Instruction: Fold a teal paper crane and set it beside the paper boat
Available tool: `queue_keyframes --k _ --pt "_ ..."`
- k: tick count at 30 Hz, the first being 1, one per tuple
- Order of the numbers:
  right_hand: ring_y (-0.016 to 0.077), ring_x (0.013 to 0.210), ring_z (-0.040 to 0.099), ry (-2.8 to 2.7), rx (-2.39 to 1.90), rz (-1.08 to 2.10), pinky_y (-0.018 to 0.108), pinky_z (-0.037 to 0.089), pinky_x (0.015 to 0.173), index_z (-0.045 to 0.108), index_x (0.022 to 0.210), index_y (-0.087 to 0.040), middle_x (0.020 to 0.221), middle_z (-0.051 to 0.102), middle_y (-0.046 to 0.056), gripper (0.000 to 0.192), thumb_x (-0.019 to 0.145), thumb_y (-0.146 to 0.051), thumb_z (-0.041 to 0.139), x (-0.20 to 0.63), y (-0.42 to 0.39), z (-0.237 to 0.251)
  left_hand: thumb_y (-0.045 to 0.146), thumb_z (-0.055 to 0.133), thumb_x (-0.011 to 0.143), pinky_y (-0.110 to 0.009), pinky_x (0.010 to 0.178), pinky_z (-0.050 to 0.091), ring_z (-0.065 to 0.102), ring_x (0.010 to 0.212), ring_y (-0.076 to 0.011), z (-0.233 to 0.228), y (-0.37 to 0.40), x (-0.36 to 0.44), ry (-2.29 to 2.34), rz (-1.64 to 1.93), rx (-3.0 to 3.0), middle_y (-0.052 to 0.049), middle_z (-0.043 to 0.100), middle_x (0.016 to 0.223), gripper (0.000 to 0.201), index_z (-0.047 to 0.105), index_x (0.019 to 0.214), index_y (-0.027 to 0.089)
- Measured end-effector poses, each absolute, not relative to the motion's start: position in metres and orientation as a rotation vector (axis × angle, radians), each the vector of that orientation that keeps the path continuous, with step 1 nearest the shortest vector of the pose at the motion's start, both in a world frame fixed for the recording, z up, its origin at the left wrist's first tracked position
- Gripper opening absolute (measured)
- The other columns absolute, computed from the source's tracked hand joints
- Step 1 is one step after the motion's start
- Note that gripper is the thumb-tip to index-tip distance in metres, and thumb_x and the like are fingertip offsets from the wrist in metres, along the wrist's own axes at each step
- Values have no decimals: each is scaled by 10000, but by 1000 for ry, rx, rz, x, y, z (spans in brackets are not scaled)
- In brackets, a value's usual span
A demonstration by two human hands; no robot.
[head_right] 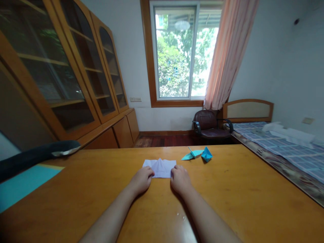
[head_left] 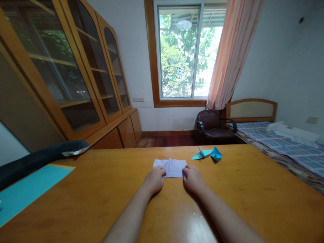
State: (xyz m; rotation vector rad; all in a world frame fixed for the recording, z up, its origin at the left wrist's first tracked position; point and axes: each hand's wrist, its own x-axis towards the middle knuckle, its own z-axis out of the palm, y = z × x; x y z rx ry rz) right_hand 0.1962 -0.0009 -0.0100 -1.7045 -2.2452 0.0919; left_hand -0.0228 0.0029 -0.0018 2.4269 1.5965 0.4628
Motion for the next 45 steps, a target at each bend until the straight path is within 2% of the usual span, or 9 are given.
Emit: queue_keyframes --k 4,15,28,38,45 --pt "199 977 532 -2269 -1660 125 263 338 869 658 839 -178 989 639 84 203 804 -108 470 192 -1 -10 149 462 832 -293 856 413 567 962 -202 4 -3 -11 1574 410 2475 -72 653 965 246 696 880 208" --pt "191 925 537 -2299 -1605 185 258 334 829 648 930 -187 980 650 69 251 782 -91 470 189 -7 -3 292 469 880 -303 818 416 582 948 -216 12 -9 -2 1687 303 2436 -80 653 1006 215 668 903 217" --pt "164 870 568 -2413 -1340 229 243 362 811 696 846 -199 869 678 38 197 864 -215 500 187 -11 0 308 409 922 -329 884 392 564 993 -225 6 -5 -3 1768 340 2451 -90 661 1023 277 662 935 198" --pt "158 817 589 -2514 -986 348 239 397 802 697 812 -201 820 700 35 228 821 -132 480 183 -16 0 434 466 890 -328 840 393 566 981 -236 10 -7 -3 1810 335 2394 -86 671 1037 297 657 936 211" --pt "152 802 621 -2447 -1019 587 221 424 759 704 854 -207 858 718 25 260 786 -120 469 182 -21 0 546 528 823 -357 821 406 572 963 -273 5 -7 -5 1849 388 2399 -105 670 1030 406 646 1007 203"
